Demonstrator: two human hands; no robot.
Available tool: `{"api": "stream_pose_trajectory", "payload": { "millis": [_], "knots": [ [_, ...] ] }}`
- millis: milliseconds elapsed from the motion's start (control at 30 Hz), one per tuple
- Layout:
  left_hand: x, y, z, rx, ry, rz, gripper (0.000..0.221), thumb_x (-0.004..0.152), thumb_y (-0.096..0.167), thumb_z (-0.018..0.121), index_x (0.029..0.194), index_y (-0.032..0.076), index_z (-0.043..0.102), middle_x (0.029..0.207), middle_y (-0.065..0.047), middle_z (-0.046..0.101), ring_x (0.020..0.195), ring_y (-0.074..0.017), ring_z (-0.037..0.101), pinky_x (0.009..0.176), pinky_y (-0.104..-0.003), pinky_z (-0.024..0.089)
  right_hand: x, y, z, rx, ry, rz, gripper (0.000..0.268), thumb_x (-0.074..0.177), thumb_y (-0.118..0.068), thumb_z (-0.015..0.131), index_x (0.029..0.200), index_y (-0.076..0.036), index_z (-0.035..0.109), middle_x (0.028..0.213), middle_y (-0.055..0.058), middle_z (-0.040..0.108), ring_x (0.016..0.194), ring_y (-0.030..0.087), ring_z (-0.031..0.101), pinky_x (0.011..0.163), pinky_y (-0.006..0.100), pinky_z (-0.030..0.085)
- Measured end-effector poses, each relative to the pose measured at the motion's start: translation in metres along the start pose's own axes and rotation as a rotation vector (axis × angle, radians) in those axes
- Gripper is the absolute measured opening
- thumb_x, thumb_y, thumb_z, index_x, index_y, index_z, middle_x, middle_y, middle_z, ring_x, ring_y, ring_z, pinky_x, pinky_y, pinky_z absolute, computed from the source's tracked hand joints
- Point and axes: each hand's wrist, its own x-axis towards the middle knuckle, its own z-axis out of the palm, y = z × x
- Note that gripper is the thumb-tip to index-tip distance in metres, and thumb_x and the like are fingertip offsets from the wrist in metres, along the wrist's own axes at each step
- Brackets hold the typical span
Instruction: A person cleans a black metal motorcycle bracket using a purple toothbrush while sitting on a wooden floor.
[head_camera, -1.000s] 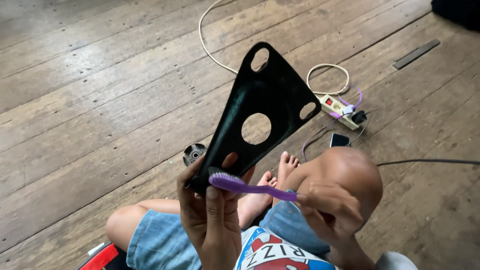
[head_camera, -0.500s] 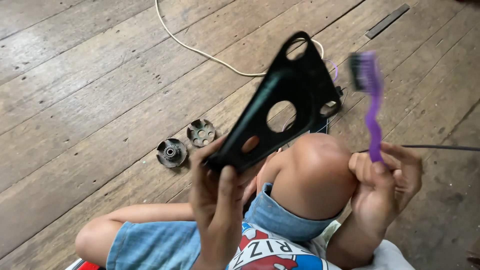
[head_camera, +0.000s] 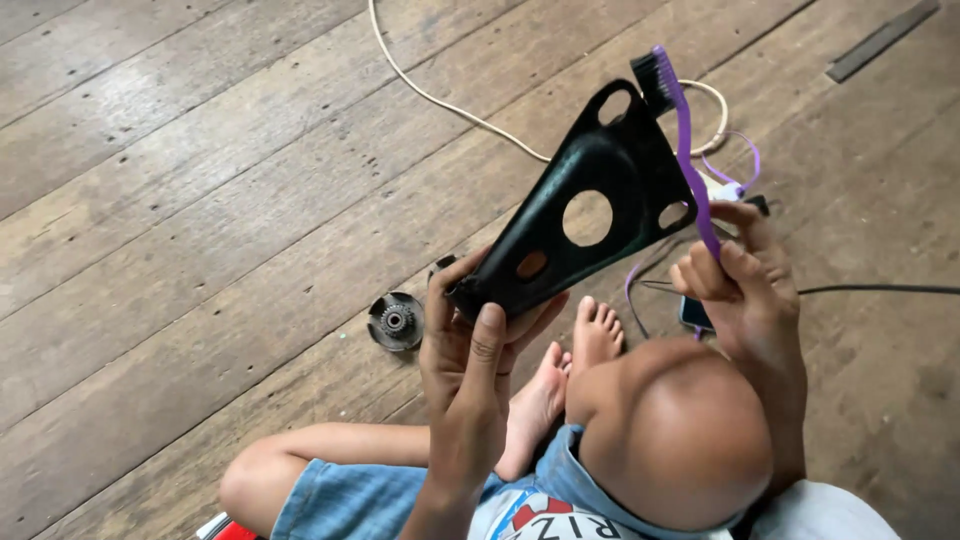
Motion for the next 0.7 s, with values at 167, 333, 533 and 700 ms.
{"api": "stream_pose_trajectory", "payload": {
  "millis": [167,333,533,700],
  "knots": [
    [0.023,0.002,-0.023,-0.106,0.042,0.086,0.038,0.110,0.008,0.044,0.148,0.002,0.040,0.136,-0.023,0.063,0.119,-0.0306,0.068,0.114,-0.048,0.054,0.035,0.014,-0.002,0.021,-0.175,-0.004,0.039,0.106,-0.019,0.056,0.145,-0.015,0.054,0.065,-0.006,0.030,0.059,0.007,0.022,0.063,0.027,0.023],
    [0.029,0.009,-0.034,-0.043,0.144,0.183,0.038,0.108,0.009,0.045,0.145,0.001,0.040,0.138,-0.024,0.061,0.118,-0.0348,0.069,0.112,-0.049,0.055,0.058,0.039,0.010,0.113,-0.135,-0.017,0.031,0.103,-0.015,0.056,0.134,-0.016,0.058,0.065,-0.006,0.029,0.058,0.008,0.024,0.061,0.028,0.025],
    [0.037,-0.012,-0.049,0.001,0.313,0.242,0.040,0.106,0.006,0.046,0.145,0.002,0.040,0.141,-0.028,0.059,0.115,-0.0310,0.069,0.104,-0.039,0.058,0.035,0.086,0.022,-0.140,-0.244,0.291,0.028,0.094,-0.011,0.064,0.121,-0.009,0.065,0.073,0.003,0.063,0.063,0.012,0.049,0.059,0.028,0.040],
    [0.045,-0.024,-0.057,0.162,0.338,0.223,0.042,0.106,0.004,0.046,0.147,0.005,0.040,0.142,-0.024,0.059,0.113,-0.0229,0.069,0.100,-0.032,0.059,0.033,0.078,0.009,-0.469,-0.269,0.311,0.030,0.092,-0.011,0.067,0.120,-0.004,0.072,0.105,0.006,0.074,0.073,0.010,0.055,0.065,0.024,0.042]
  ]
}}
